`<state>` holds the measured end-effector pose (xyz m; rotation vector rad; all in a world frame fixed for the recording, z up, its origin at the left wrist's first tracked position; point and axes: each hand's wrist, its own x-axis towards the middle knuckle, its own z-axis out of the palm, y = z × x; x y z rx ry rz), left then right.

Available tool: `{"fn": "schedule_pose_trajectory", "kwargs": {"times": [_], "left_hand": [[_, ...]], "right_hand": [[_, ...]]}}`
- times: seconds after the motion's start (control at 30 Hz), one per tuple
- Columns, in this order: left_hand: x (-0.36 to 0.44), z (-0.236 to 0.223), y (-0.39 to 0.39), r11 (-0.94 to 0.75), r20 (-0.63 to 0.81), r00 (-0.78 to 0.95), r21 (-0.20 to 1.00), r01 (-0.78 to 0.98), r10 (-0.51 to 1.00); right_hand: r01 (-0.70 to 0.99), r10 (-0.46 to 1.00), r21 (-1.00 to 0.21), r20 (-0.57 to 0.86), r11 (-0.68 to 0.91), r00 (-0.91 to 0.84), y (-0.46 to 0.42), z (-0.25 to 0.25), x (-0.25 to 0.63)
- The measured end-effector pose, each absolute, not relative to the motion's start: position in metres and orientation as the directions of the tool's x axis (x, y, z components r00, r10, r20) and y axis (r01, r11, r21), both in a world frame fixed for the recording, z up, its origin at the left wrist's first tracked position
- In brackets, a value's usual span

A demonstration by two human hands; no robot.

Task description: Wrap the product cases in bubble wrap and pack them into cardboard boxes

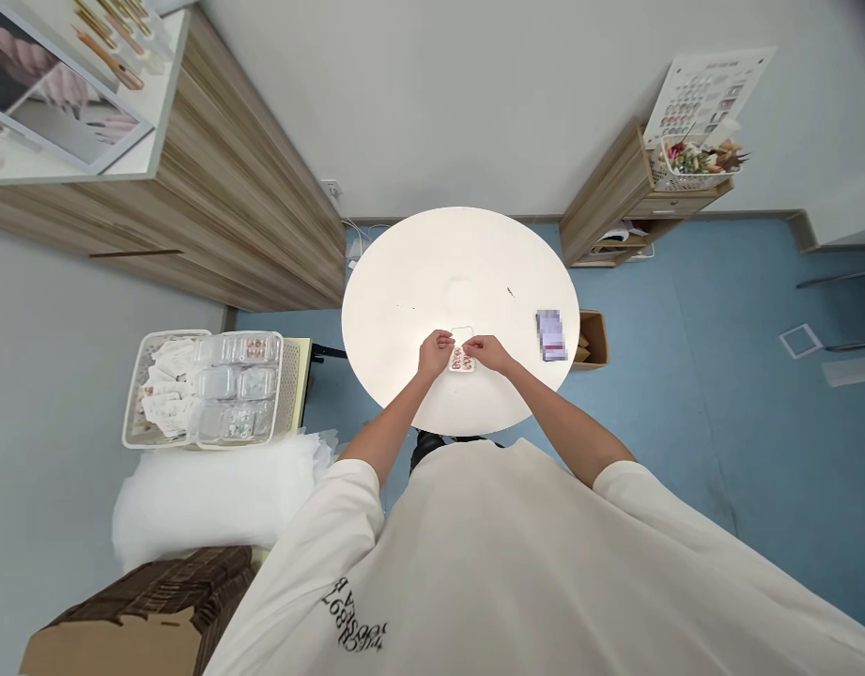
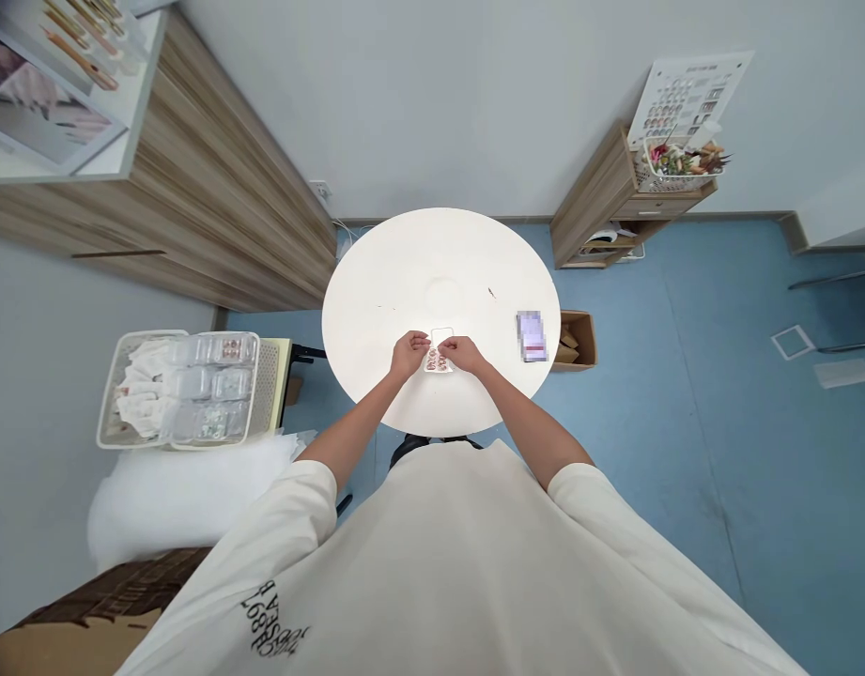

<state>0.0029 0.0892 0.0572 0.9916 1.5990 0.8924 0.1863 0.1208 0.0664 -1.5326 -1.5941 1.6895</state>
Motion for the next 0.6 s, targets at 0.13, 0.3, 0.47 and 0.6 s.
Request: {"fn": "schedule_pose_trajectory", "kwargs": {"times": [0.13,0.3,0.47,0.6], "left_hand": [[0.002,0.053,0.088,0.387,-0.332,-0.242,0.891,0.236,0.912],[0.003,0.031,0.069,0.499,-0.437,-0.263,0.830,0.251,0.860],[0.014,0.004,0.046,0.578,-0.552,-0.171,0.780,0.239,0.816],[0.024,-0.005,0.040,0.605,-0.593,-0.119,0.773,0.193,0.796]], "right_hand": [[0.381,0.810,-0.825,-0.527,-0.417,-0.257,0.117,0.057,0.190],[0.194,0.738,-0.738,-0.669,-0.646,-0.089,0.103,0.040,0.193],[0.296,0.726,-0.694,-0.688,-0.656,-0.001,0.090,0.017,0.196],[0.438,0.751,-0.653,-0.654,-0.618,0.086,0.086,0.000,0.198]]}}
